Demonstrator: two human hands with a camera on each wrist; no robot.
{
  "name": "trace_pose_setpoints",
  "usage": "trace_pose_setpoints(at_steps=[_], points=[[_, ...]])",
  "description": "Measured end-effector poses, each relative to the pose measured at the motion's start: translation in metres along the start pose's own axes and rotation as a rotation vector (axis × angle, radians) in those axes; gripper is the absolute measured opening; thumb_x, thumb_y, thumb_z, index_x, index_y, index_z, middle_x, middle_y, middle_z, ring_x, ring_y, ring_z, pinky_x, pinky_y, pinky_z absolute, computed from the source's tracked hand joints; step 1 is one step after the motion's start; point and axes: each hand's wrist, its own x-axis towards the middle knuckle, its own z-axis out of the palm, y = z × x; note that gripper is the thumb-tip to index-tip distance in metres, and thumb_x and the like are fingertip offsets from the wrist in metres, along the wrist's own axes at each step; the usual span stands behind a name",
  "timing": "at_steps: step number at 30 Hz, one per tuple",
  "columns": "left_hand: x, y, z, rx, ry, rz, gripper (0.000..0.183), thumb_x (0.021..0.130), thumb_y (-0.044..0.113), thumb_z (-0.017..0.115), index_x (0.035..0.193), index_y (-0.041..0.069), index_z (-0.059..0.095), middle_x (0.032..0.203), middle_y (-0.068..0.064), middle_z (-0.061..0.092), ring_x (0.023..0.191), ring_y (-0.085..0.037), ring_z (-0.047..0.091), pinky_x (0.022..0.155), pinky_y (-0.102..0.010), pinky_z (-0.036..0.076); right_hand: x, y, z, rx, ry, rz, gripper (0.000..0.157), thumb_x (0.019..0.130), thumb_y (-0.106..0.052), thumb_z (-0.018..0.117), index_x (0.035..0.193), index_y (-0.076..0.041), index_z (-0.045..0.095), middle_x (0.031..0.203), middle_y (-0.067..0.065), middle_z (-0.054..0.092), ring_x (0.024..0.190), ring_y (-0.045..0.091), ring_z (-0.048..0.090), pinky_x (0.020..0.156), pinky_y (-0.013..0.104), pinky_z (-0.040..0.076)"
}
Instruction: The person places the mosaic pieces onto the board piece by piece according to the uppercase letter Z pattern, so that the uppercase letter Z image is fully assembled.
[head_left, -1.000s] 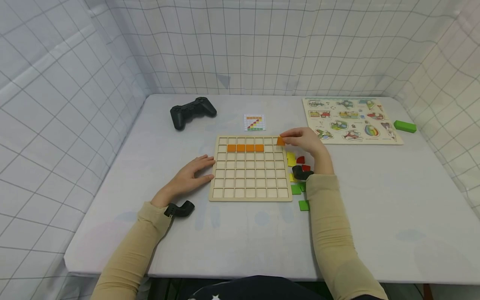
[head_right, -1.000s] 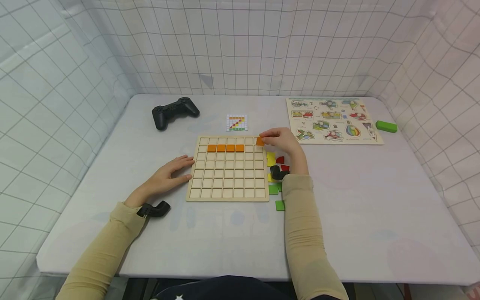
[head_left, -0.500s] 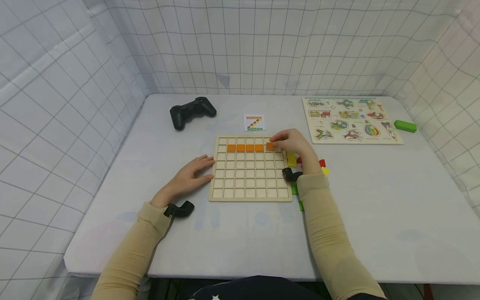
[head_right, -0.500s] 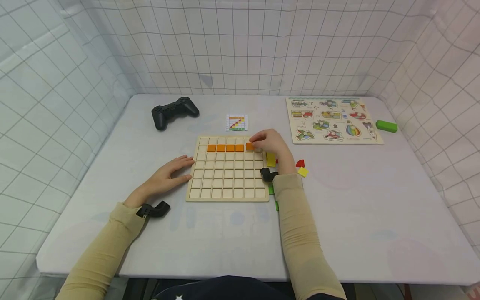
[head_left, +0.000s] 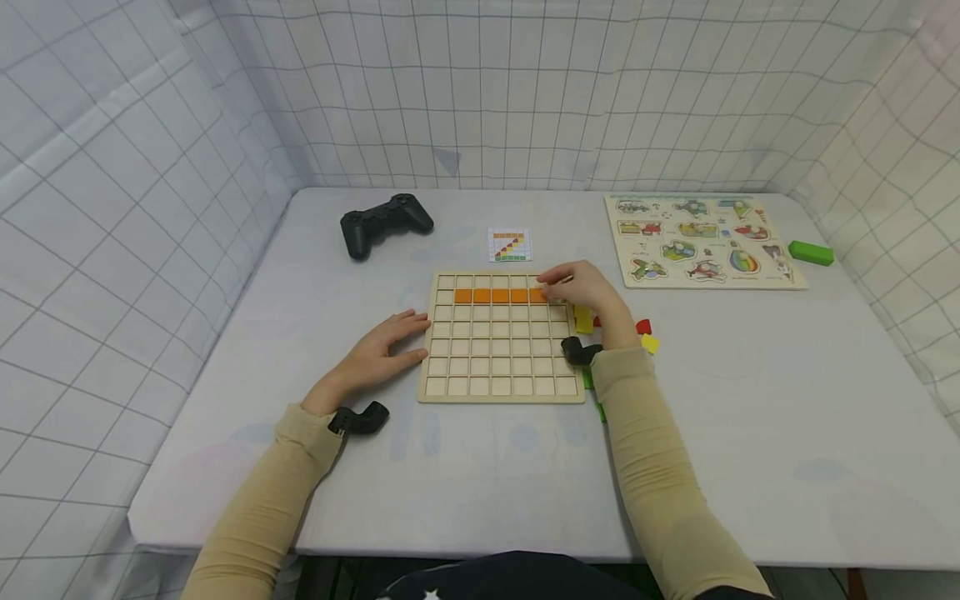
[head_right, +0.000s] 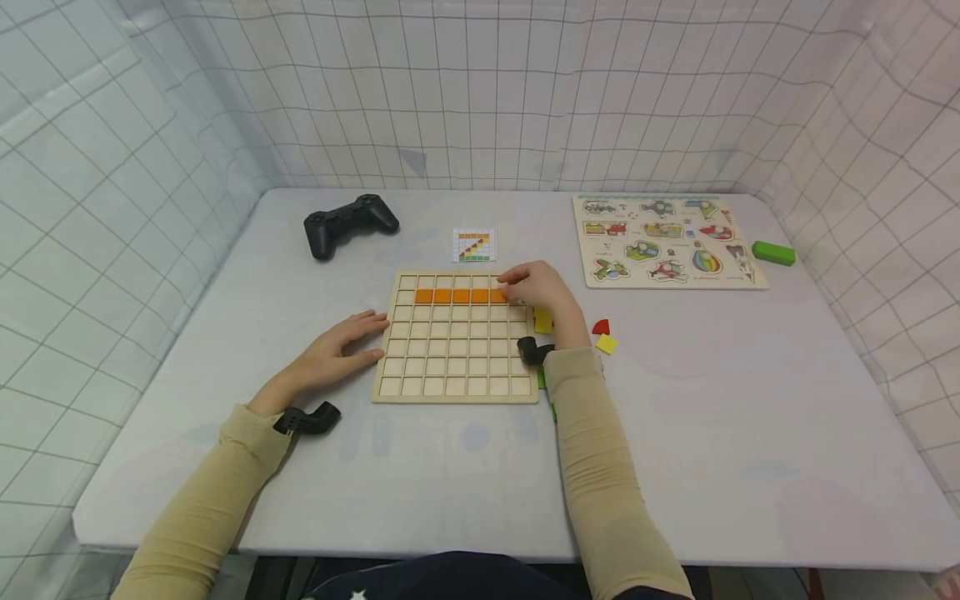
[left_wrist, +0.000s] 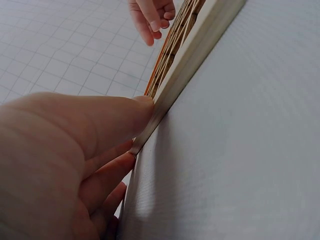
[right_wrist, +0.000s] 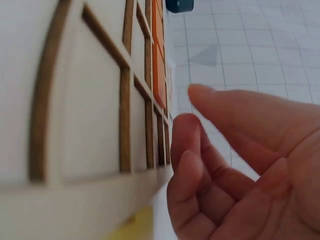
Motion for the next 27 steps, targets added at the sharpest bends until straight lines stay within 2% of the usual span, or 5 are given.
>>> trace_pose_setpoints(at_steps=[3,12,17,27], points=[[0.000,0.000,0.000,-0.003,-0.001,0.000,0.054,0.093,0.032,0.059,0.139,0.006,0.046,0.147,-0.008,0.037,0.140,-0.026,0.020,0.114,-0.045,0.016,-0.002,0.003,-0.006,0.005,0.017,0.000,0.032,0.092,-0.022,0.061,0.121,-0.012,0.064,0.120,0.011,0.058,0.103,0.027,0.055,0.085,0.040,0.049],[0.000,0.000,0.000,-0.003,-0.002,-0.004,0.054,0.093,0.033,0.059,0.139,0.007,0.046,0.147,-0.008,0.036,0.140,-0.026,0.020,0.114,-0.045,0.016,-0.015,0.014,-0.029,0.084,0.052,-0.015,0.034,0.089,-0.024,0.066,0.119,-0.010,0.065,0.116,0.011,0.059,0.103,0.027,0.052,0.090,0.043,0.044],[-0.001,0.001,-0.001,-0.011,-0.003,-0.006,0.054,0.093,0.034,0.059,0.139,0.008,0.046,0.148,-0.008,0.036,0.140,-0.026,0.019,0.114,-0.045,0.016,-0.021,0.021,-0.036,0.071,0.023,-0.031,0.034,0.087,-0.024,0.068,0.116,-0.007,0.066,0.115,0.011,0.061,0.102,0.026,0.053,0.089,0.042,0.045],[-0.001,0.003,-0.001,-0.007,-0.006,-0.010,0.054,0.094,0.033,0.059,0.139,0.007,0.046,0.148,-0.008,0.036,0.140,-0.026,0.019,0.115,-0.045,0.016,-0.027,0.034,-0.043,0.091,-0.058,0.060,0.039,0.083,-0.029,0.072,0.117,-0.011,0.065,0.117,0.007,0.062,0.106,0.024,0.051,0.097,0.045,0.039]])
